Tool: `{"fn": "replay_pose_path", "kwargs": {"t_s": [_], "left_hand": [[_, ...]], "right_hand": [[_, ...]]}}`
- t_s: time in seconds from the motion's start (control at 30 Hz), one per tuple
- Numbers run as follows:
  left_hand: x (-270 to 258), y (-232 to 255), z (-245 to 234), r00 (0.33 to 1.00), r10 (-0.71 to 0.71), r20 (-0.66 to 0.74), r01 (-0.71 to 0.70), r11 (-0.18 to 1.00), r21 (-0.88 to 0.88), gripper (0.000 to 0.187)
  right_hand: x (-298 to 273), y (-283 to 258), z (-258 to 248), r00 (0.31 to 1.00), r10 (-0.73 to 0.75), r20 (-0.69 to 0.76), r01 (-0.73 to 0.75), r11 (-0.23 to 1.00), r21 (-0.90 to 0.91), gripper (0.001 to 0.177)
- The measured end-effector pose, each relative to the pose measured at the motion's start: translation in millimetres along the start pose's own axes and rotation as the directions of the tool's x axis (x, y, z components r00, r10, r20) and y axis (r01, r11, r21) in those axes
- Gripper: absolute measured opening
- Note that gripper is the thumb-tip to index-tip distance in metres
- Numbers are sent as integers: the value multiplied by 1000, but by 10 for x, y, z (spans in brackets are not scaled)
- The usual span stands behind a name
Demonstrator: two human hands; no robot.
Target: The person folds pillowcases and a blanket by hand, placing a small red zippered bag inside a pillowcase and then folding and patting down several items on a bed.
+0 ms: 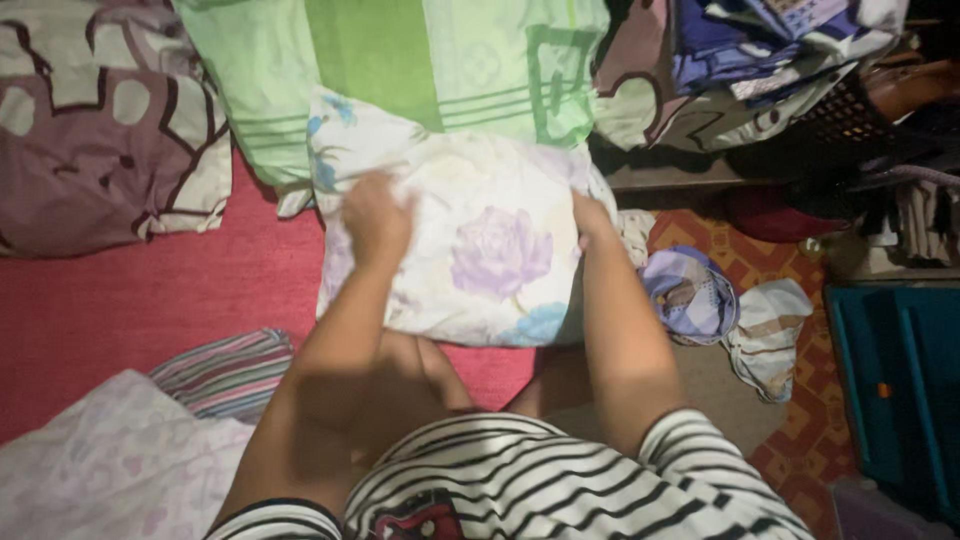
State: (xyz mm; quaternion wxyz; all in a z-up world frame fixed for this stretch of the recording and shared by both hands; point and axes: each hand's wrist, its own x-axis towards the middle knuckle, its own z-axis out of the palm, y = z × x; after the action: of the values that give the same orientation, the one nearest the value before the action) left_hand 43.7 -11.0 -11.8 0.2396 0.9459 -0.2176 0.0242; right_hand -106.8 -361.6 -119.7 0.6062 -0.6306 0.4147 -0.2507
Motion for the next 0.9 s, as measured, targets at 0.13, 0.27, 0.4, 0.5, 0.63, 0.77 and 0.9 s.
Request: {"fn": "replay_pose_path", "kwargs": {"t_s": [0.13,0.27,0.4,0.5,0.63,0.77,0.9], "left_hand": [[555,-271,-68,997,-82,-2,81,992,-99,79],[854,-287,185,867,62,494,66,969,-239,98],[763,-34,300,807,307,504,-252,952,-177,77],[578,285,54,929,62,365,-46,998,-53,59],[671,-85,-813,972,-207,-111,178,957,-230,43],[649,-7,-936,972,-142,-188,105,975,-195,45],[777,26,-998,945,-270,-185,185,906,-380,63]], "right_hand": [[-451,-171,-4,876,24,481,-281,837,469,34],[-870,-710,125,822,21,569,-332,830,448,52],[-1027,-910,320,765,-50,642,-132,964,232,56],[-1036,-710,345,807,-66,586,-21,990,140,51],[-824,-694,-302,878,75,472,-198,956,217,38],[-714,-739,-448,946,-21,323,-62,968,245,35],[-445,-577,-487,929,-352,114,316,916,248,33]]}}
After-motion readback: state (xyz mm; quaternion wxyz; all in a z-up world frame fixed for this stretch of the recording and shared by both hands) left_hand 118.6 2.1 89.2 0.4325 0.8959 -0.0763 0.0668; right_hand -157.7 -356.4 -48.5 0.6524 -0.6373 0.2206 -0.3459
